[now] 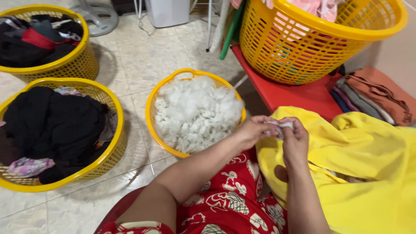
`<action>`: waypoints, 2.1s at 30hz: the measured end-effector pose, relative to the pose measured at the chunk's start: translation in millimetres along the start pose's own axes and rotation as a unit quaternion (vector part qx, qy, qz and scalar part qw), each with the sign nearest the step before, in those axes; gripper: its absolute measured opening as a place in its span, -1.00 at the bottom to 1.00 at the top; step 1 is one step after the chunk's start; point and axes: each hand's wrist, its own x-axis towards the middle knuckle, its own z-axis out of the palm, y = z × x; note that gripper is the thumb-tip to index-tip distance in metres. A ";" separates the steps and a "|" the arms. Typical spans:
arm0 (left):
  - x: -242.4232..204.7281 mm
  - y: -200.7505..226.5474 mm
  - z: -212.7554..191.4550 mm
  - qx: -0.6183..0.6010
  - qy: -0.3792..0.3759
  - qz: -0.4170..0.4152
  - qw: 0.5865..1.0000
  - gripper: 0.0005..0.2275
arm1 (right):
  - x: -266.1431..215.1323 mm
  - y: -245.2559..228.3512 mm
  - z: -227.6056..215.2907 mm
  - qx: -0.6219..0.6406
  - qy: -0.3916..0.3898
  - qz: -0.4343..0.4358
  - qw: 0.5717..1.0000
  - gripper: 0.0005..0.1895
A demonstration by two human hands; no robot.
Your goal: The person repeatedly takes handfuls of white cotton from a yellow basket and stuffs them into a yellow fabric cushion cover. The person uses both hands to pull and push the cotton into the opening of the cushion.
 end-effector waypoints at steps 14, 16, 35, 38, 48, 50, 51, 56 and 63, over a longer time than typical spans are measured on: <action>-54.1 82.8 -176.8 0.049 0.150 -0.082 0.984 -0.77 | 47.3 173.5 137.3 0.287 0.025 0.222 0.931 -0.76; -63.0 82.9 -197.0 0.044 0.182 -0.084 0.979 -0.77 | 49.0 191.8 150.2 0.284 0.019 0.252 0.925 -0.75; -106.7 57.4 -298.4 0.014 0.367 -0.086 0.926 -0.62 | 40.2 284.9 159.9 0.178 -0.068 0.380 0.905 -0.43; -109.4 58.2 -281.0 0.138 0.380 -0.177 0.898 -0.36 | 32.8 270.9 167.5 0.144 -0.106 0.433 0.883 -0.23; -87.5 17.4 -273.3 0.692 0.201 -0.156 0.675 -0.03 | 13.7 268.9 165.6 -0.208 -0.194 0.138 0.949 -0.37; -58.2 11.0 -270.2 0.707 0.196 -0.152 0.662 -0.01 | 14.0 264.0 157.9 -0.196 -0.159 0.139 0.958 -0.40; -48.0 4.5 -268.4 0.711 0.201 -0.174 0.651 0.02 | 9.9 262.4 152.5 -0.190 -0.162 0.145 0.958 -0.39; -18.4 -29.9 -273.4 0.705 0.207 -0.195 0.650 -0.21 | -2.1 256.1 132.7 -0.149 -0.155 0.138 0.967 -0.42; -39.8 -44.1 -312.6 0.785 0.172 -0.184 0.567 -0.50 | 4.2 250.8 133.3 -0.078 -0.154 0.286 0.942 -0.41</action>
